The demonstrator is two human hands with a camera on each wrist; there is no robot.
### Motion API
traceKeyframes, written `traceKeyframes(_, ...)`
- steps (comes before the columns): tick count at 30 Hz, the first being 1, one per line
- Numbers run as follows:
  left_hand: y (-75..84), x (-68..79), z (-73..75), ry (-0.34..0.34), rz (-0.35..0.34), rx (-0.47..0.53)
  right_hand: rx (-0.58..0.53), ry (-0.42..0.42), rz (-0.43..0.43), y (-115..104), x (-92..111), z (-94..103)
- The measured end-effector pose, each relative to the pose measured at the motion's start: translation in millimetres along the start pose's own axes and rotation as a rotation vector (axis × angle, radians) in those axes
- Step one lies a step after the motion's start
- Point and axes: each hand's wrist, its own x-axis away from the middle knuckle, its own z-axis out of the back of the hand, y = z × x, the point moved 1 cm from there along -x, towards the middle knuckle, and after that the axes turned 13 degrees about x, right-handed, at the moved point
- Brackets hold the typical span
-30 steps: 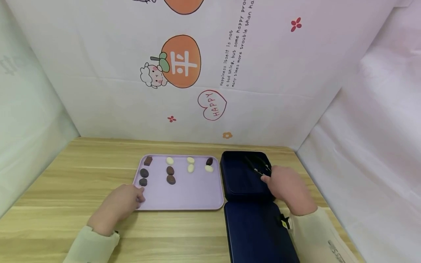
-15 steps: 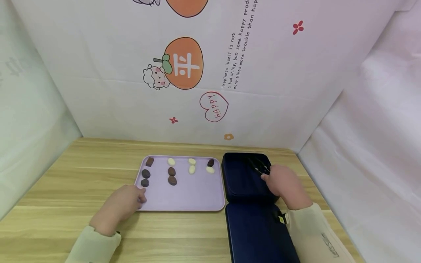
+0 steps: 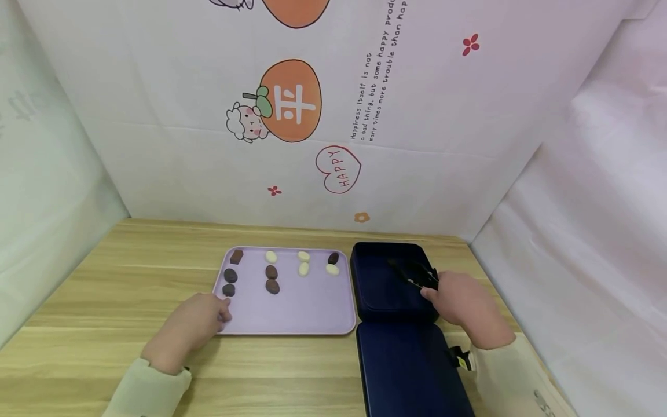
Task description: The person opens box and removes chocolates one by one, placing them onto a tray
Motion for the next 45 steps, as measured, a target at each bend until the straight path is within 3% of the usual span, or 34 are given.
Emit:
traceKeyframes(13, -2.1, -0.1, -1.0, 0.007, 0.000, -0.001, 0.008, 0.022, 0.008, -2.9, -24.3, -17.1)
traceKeyframes(22, -2.0, -0.1, -0.9, 0.000, 0.016, 0.003, 0.014, 0.050, 0.040, -6.5, -17.8, -16.1)
traceKeyframes(33, -1.0, -0.5, -0.7, -0.002, 0.013, -0.006, 0.000, 0.077, -0.019, -5.8, -9.6, -13.4)
traceKeyframes(45, 0.0, -0.1, 0.1, -0.004, 0.004, -0.008, 0.041, 0.100, 0.014, -30.4, 8.0, 11.9)
